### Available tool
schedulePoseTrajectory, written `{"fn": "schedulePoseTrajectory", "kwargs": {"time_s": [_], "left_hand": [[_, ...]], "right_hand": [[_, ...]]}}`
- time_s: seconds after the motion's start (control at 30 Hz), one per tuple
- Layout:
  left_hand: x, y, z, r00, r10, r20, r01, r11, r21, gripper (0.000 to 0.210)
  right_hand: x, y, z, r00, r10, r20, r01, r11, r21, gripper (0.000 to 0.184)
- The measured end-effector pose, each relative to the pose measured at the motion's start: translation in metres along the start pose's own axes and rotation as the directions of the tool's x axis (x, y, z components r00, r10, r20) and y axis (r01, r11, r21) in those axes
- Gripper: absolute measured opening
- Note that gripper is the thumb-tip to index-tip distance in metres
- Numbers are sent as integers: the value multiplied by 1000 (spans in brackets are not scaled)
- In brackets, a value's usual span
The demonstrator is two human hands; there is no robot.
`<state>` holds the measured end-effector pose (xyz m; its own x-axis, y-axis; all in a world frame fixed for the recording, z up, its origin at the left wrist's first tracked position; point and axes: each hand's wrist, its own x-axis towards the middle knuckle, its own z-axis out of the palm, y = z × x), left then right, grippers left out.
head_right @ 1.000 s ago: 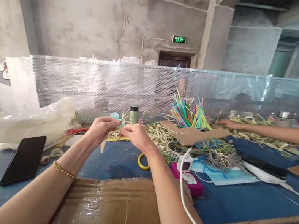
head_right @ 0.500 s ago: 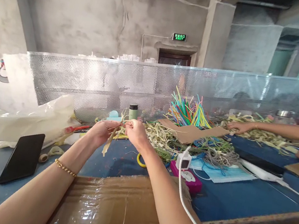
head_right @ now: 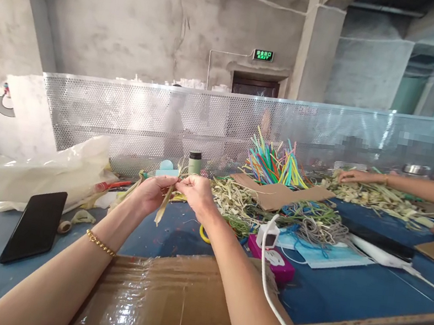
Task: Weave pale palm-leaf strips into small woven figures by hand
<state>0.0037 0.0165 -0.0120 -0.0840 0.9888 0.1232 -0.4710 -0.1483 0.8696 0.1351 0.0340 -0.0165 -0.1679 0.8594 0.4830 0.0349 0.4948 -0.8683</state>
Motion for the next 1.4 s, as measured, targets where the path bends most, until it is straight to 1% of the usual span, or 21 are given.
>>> {"fn": "schedulePoseTrajectory", "kwargs": {"time_s": [0.1, 0.17, 0.2, 0.27, 0.3, 0.33, 0.4, 0.43, 0.47, 0.5, 0.53, 0.63, 0.73, 0.87, 0.93, 1.03, 1.1, 1.17, 1.27, 1.33, 1.4], "left_hand": [[0, -1, -1, 997, 66, 32, -68, 994, 86, 7], [1, -2, -1, 986, 160, 42, -165, 968, 189, 8], [1, -3, -1, 976, 213, 39, -216, 942, 258, 9], [1, -3, 0, 944, 327, 40, -313, 852, 421, 9], [0, -4, 1, 921, 387, 50, -357, 783, 509, 9], [-1, -4, 2, 890, 450, 71, -400, 699, 593, 11], [-2, -5, 3, 813, 568, 130, -468, 504, 726, 16], [-3, -5, 3, 779, 607, 158, -485, 422, 766, 17], [-4, -6, 4, 756, 631, 177, -491, 366, 791, 18], [-4, -7, 4, 742, 643, 187, -493, 335, 803, 18], [-4, -8, 4, 738, 646, 193, -491, 320, 810, 18], [-5, -9, 5, 753, 623, 212, -485, 307, 819, 19], [-7, -8, 7, 768, 595, 236, -498, 323, 805, 16], [-9, -5, 7, 797, 523, 301, -546, 415, 728, 14], [-8, -5, 6, 820, 478, 315, -543, 475, 692, 12], [-7, -7, 5, 861, 415, 295, -503, 609, 613, 8], [-7, -9, 4, 882, 380, 279, -471, 696, 542, 4], [-7, -10, 5, 898, 349, 268, -439, 762, 476, 8], [-8, -9, 7, 916, 289, 277, -383, 836, 394, 16], [-9, -7, 7, 921, 249, 301, -352, 862, 365, 21], [-9, -5, 6, 916, 235, 326, -346, 874, 341, 24]], "right_hand": [[-4, -6, -1, 1000, 26, 14, -26, 999, -37, 24], [-6, -11, -1, 997, 77, 26, -76, 997, -18, 21], [-7, -13, -2, 994, 106, 39, -107, 994, 20, 19], [-8, -16, -3, 983, 163, 87, -173, 976, 131, 18], [-7, -17, -4, 976, 184, 117, -203, 962, 185, 18], [-7, -17, -4, 970, 197, 144, -226, 947, 228, 19], [-6, -17, -5, 961, 209, 183, -255, 925, 283, 21], [-6, -16, -6, 957, 212, 196, -264, 916, 301, 22], [-6, -16, -6, 955, 213, 208, -272, 909, 316, 22], [-6, -16, -6, 953, 212, 218, -276, 901, 334, 23], [-6, -16, -6, 952, 207, 227, -278, 894, 352, 24], [-6, -14, -7, 951, 187, 246, -275, 876, 397, 24], [-4, -12, -8, 947, 181, 267, -284, 861, 423, 29], [-2, -11, -13, 946, 185, 267, -291, 848, 443, 35], [-1, -11, -16, 944, 187, 271, -295, 846, 444, 35], [-1, -11, -18, 935, 195, 297, -310, 857, 413, 30], [-1, -10, -18, 938, 188, 292, -294, 878, 378, 26], [-1, -9, -17, 944, 174, 280, -269, 897, 351, 30], [-1, -8, -17, 944, 167, 284, -263, 901, 344, 36], [-1, -8, -18, 941, 170, 293, -274, 891, 363, 38], [0, -8, -20, 934, 172, 315, -294, 870, 396, 39]]}}
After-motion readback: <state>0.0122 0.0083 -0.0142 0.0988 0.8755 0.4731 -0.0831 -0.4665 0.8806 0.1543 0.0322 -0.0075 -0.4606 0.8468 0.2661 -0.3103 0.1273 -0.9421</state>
